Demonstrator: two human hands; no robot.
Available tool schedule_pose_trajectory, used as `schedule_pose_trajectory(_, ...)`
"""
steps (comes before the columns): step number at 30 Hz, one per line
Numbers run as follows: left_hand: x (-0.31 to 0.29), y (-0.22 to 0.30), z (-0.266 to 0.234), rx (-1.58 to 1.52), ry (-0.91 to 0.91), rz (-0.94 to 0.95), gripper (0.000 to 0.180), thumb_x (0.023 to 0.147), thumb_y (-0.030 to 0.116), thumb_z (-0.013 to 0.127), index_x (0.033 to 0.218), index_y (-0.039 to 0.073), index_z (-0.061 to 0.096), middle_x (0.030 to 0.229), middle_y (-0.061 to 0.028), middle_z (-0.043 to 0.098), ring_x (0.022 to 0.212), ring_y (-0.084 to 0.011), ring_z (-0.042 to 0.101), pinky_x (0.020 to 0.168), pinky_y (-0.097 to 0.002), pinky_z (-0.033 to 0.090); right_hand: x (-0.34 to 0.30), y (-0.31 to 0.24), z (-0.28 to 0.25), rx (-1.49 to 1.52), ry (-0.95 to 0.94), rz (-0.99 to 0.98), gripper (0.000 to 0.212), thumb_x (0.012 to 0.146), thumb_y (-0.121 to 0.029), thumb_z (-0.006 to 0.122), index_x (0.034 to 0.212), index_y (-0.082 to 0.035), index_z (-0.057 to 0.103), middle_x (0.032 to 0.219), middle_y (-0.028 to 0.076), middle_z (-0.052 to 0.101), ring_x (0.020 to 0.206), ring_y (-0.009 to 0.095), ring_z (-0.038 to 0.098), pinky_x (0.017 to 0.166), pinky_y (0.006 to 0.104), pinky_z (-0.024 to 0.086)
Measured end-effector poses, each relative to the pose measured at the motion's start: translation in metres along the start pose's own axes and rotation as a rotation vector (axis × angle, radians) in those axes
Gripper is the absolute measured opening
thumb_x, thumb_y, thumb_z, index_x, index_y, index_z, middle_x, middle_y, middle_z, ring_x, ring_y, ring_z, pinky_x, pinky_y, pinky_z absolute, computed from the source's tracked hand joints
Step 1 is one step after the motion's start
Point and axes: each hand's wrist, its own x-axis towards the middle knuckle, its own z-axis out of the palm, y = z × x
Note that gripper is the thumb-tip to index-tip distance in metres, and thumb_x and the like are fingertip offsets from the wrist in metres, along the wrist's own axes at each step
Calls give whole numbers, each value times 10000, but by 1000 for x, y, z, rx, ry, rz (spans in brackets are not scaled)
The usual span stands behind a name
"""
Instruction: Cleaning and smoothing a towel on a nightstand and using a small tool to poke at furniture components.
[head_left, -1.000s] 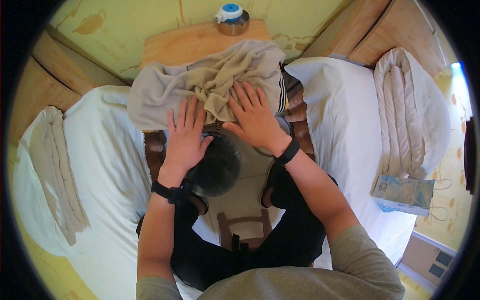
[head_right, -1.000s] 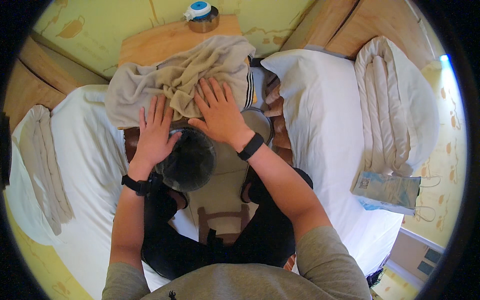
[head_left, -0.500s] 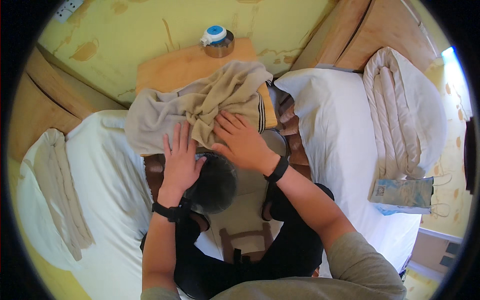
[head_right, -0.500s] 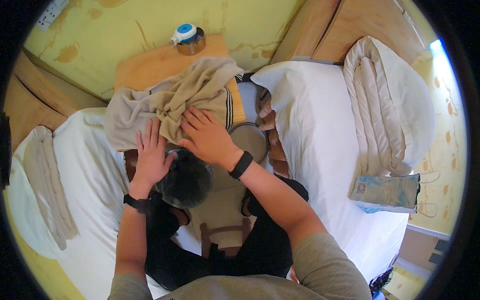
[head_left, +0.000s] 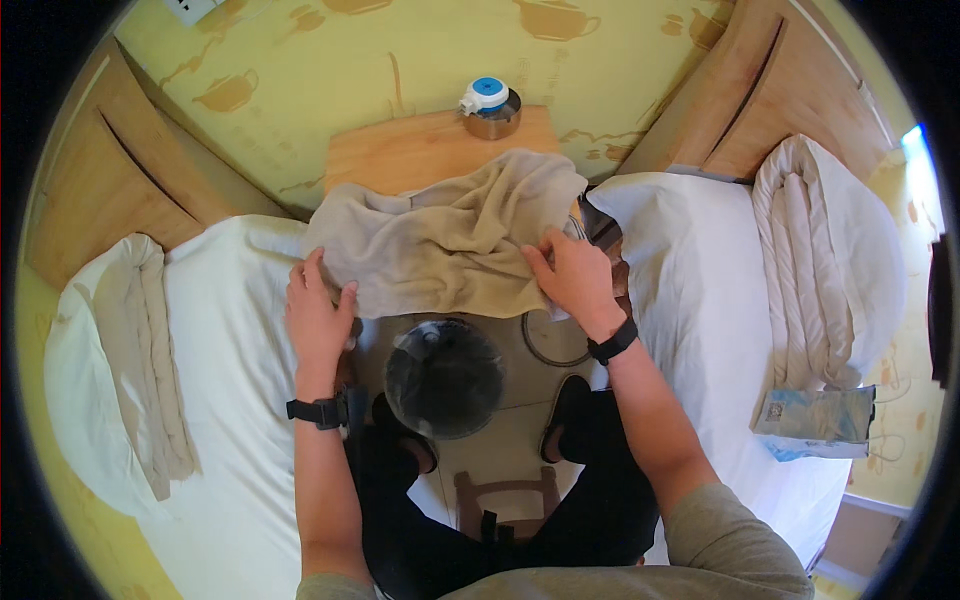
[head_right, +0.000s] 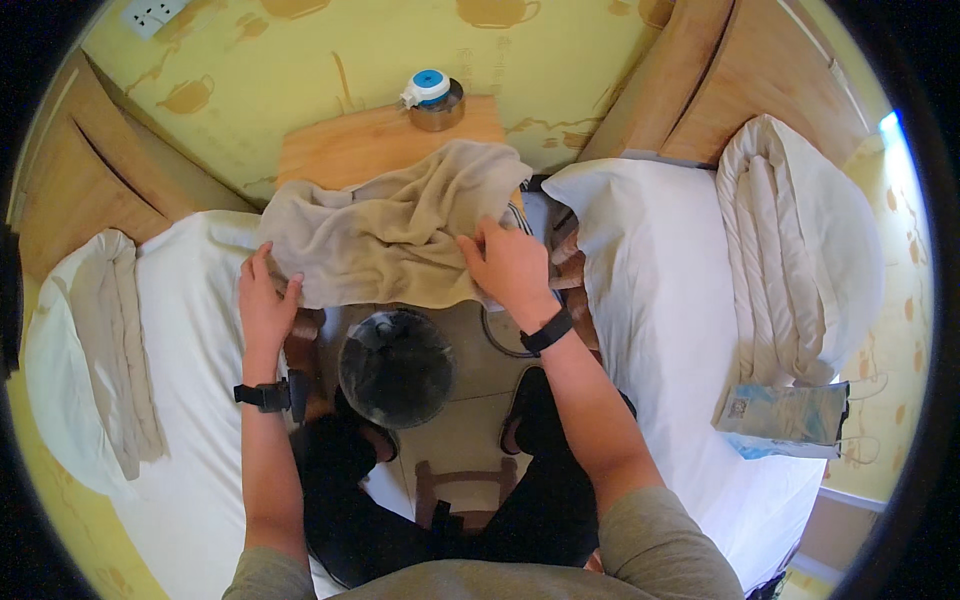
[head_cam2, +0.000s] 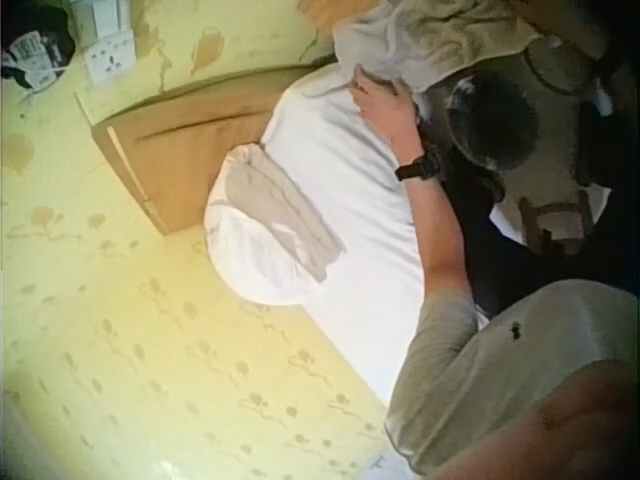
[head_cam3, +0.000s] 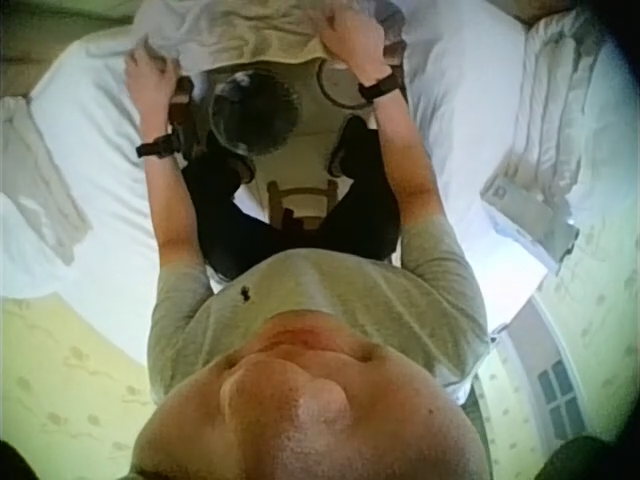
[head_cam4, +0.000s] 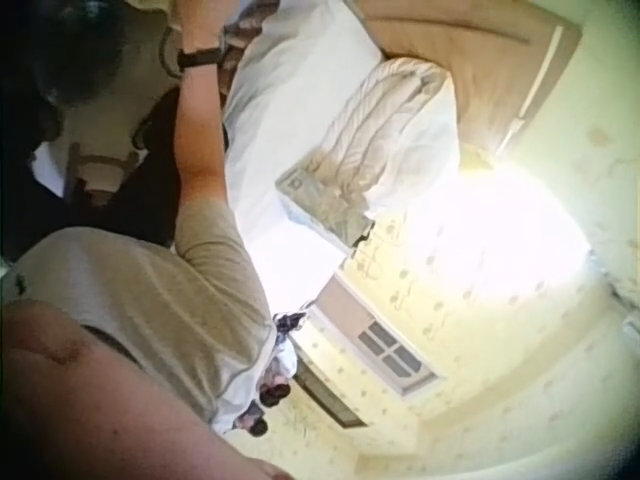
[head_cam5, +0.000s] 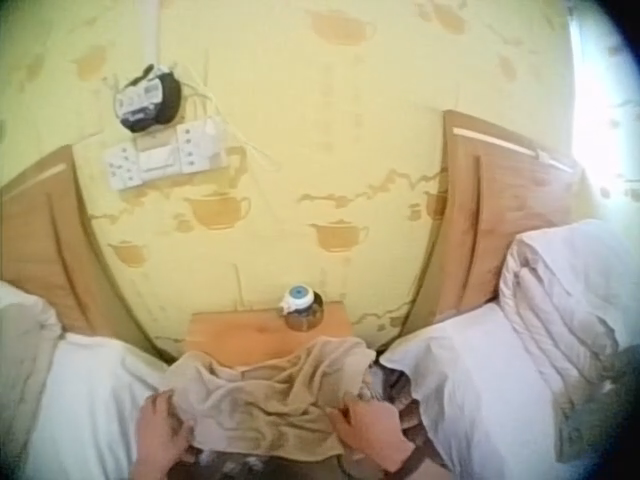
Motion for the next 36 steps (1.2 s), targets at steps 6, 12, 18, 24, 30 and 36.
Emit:
schedule_pose_trajectory(6,6,7,-4,-26,12,168,500,854,165,798,1321,118,624,1292,-137,583,1185,-377,556,996,-469,473,3,-4,9,-28,341,-389,217,889,-224,752,1054,-88,716,985,49,720,1039,308,652,933,453,507)
schedule_pose_trajectory(12,9,15,-4,-124,90,317,275,912,112,733,1169,67,645,1142,-129,653,1089,-366,603,933,-456,493,7,13,12,-77,80,-386,214,861,-201,725,1034,-80,686,1061,84,636,1088,304,568,923,447,440)
schedule_pose_trajectory(18,7,34,-16,-447,-131,-119,214,1030,183,609,1182,32,619,1087,-191,700,1006,-402,657,902,-456,525,8,7,0,-36,336,-350,140,881,-154,677,980,-68,630,1038,113,605,999,326,563,875,435,419)
schedule_pose_trajectory(24,9,32,-8,-217,92,100,373,1008,268,652,1317,61,624,1192,-171,664,1103,-371,633,958,-453,511,5,11,11,67,293,-344,369,872,-182,717,1191,-28,615,1086,141,607,1069,366,581,910,478,479)
schedule_pose_trajectory(30,9,20,-4,-2,-26,94,344,975,257,694,1271,84,678,1180,-143,654,1136,-362,616,958,-448,507,9,9,6,-33,38,-145,440,899,-178,720,1298,-21,624,1134,183,633,1112,394,598,990,472,480)
schedule_pose_trajectory(36,18,-1,0,-377,-69,-104,262,1016,204,632,1236,66,668,1178,-122,704,1098,-343,648,969,-406,504,22,15,7,198,310,-232,317,935,-88,665,1245,-40,619,1151,155,675,1130,347,627,975,413,492)
